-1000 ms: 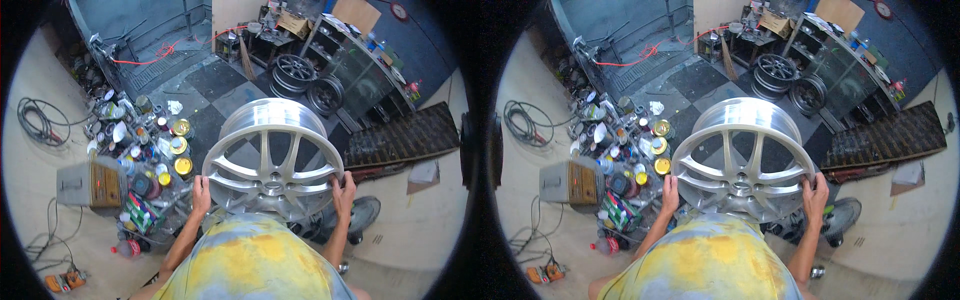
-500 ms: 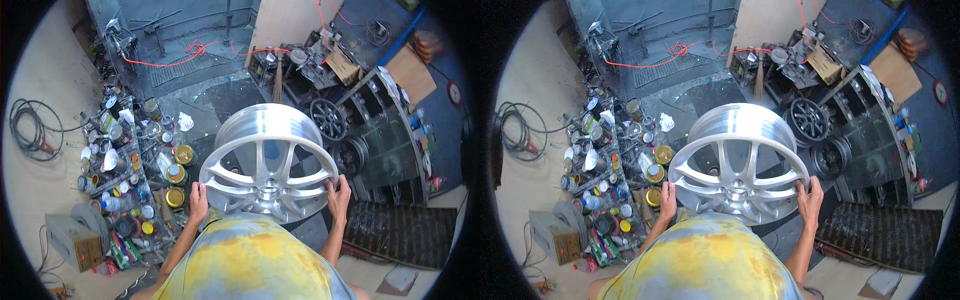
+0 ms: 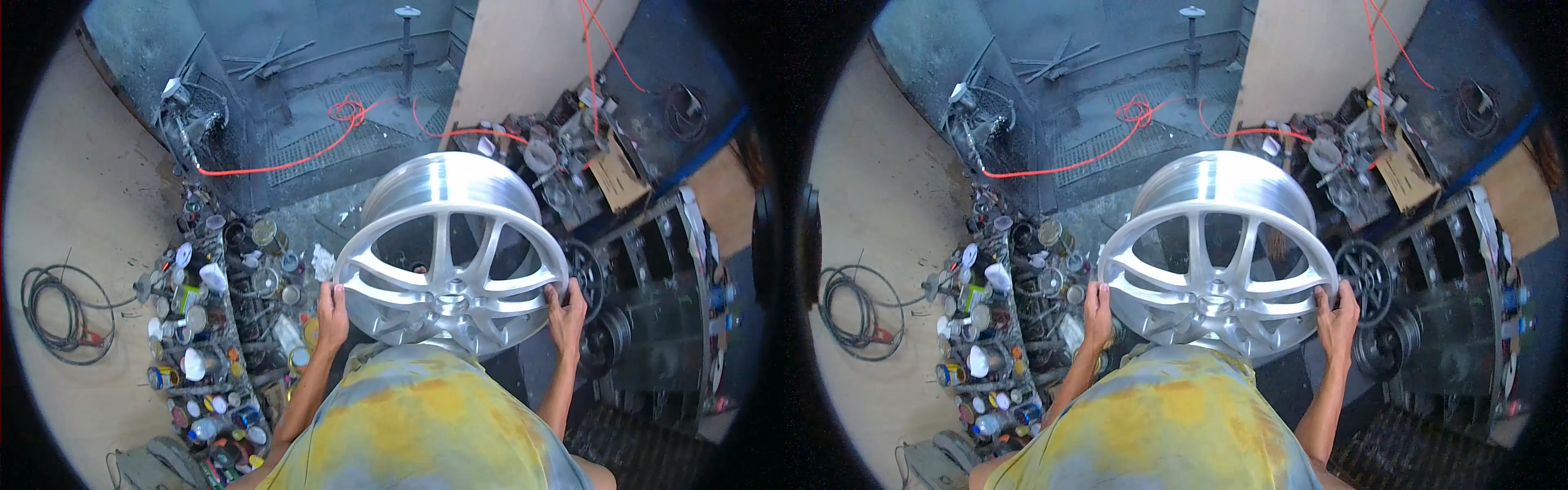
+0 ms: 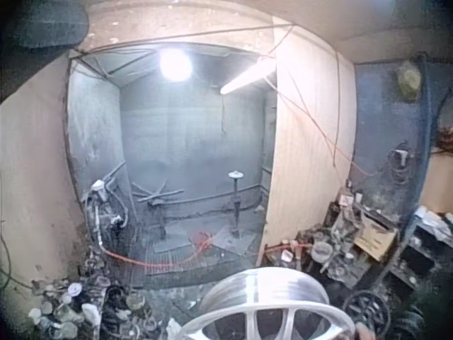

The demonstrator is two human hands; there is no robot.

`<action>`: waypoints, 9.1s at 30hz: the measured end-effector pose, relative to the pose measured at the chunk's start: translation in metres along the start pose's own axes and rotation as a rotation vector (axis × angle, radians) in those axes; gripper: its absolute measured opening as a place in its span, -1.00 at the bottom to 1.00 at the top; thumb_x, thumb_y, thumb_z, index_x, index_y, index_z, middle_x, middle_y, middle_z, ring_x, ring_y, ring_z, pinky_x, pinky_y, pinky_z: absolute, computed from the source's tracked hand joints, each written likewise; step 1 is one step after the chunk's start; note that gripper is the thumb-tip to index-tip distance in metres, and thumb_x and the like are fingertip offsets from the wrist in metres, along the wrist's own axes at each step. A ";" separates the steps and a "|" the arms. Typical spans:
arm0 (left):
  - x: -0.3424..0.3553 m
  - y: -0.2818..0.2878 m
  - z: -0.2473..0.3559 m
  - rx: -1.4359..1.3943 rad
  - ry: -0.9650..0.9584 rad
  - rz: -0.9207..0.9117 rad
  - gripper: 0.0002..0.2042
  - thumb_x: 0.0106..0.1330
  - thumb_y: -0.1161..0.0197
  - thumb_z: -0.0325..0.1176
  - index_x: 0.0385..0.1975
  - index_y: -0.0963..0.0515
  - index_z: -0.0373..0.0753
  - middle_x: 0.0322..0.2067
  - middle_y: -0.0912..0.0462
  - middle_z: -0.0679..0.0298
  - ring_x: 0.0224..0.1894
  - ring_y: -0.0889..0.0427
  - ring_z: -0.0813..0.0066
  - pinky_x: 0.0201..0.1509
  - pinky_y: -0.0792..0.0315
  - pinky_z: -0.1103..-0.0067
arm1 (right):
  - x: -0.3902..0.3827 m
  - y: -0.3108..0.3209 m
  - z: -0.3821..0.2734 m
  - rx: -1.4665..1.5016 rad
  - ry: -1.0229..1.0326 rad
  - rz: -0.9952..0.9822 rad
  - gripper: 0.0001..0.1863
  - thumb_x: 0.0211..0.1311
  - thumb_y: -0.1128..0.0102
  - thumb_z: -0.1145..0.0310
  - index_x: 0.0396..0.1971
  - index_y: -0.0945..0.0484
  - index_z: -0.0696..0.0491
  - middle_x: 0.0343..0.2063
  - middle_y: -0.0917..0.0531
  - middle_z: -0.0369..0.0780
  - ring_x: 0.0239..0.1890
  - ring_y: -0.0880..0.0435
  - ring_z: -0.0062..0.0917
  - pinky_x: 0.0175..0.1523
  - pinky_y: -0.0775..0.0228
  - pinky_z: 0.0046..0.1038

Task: Painting a car rim using a pneumatic spray gun in a paint booth.

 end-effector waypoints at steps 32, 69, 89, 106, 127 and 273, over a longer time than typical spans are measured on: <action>0.893 -0.114 -0.014 0.067 0.051 0.142 -0.65 0.63 0.07 -0.13 -0.21 -0.40 -0.35 -0.31 -0.50 0.07 -0.23 -0.45 0.28 -0.04 -0.38 0.35 | 0.816 -0.515 -0.301 0.030 0.298 -0.075 -0.72 0.25 -0.33 0.38 -0.35 -0.41 0.23 -0.47 -0.46 -0.03 -0.46 -0.40 -0.20 -0.29 -0.30 -0.26; 1.466 -0.356 0.067 0.218 0.151 -0.078 -0.44 0.53 0.03 0.07 -0.23 -0.64 -0.42 -0.36 -0.67 -0.19 -0.21 -0.67 -0.20 -0.03 -0.47 0.22 | 1.316 -0.711 -0.257 -0.160 -0.002 -0.178 -0.58 0.28 -0.44 0.18 -0.05 -0.70 0.20 -0.32 -0.75 -0.13 -0.27 -0.68 -0.51 -0.13 -0.49 -0.41; 0.770 0.351 -0.157 0.849 0.737 1.233 -0.75 0.28 -0.34 -0.17 -0.28 -0.69 -0.24 -0.35 -0.77 0.05 -0.25 -0.76 0.06 -0.10 -0.59 0.24 | 0.848 -1.006 -0.015 -0.498 -0.361 -1.420 -0.43 0.45 -0.01 -0.13 -0.01 -0.60 0.13 -0.28 -0.70 -0.06 -0.27 -0.71 -0.19 -0.18 -0.57 -0.19; 0.649 0.576 -0.300 1.188 0.698 0.740 -0.44 0.35 -0.35 -0.04 0.18 -0.53 -0.38 0.15 -0.57 -0.21 0.26 -0.49 -0.17 0.36 -0.36 0.20 | 0.628 -1.077 -0.310 -0.873 0.650 -1.662 -0.51 0.37 -0.10 -0.05 -0.42 -0.69 0.11 -0.49 -0.73 -0.03 -0.41 -0.73 -0.29 -0.28 -0.50 -0.16; 0.907 0.273 -0.121 0.114 0.271 0.802 -0.87 0.54 -0.20 -0.31 -0.14 -0.43 -0.20 -0.29 -0.69 0.32 -0.38 -0.64 0.67 -0.41 -0.48 0.67 | 0.517 -1.003 -0.718 0.420 1.097 -1.327 -0.43 0.35 -0.30 0.03 0.14 -0.54 0.17 -0.05 -0.56 0.00 0.01 -0.64 -0.08 0.09 -0.51 -0.16; 1.313 -0.425 0.056 -0.061 0.441 -1.039 -0.47 0.35 -0.36 0.16 -0.48 -0.68 -0.30 -0.52 -0.73 0.21 -0.58 -0.68 0.57 -0.50 -0.48 0.67 | 0.980 -0.678 -0.459 0.439 0.068 -0.380 -0.56 0.36 -0.32 0.39 0.18 -0.50 0.19 -0.25 -0.69 -0.19 -0.30 -0.59 -0.60 -0.13 -0.48 -0.49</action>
Point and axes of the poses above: each hand's wrist, its own x-axis towards the middle knuckle, its own y-axis out of the back of the hand, z = x × y, the point moved 10 cm from there along x, towards the middle knuckle
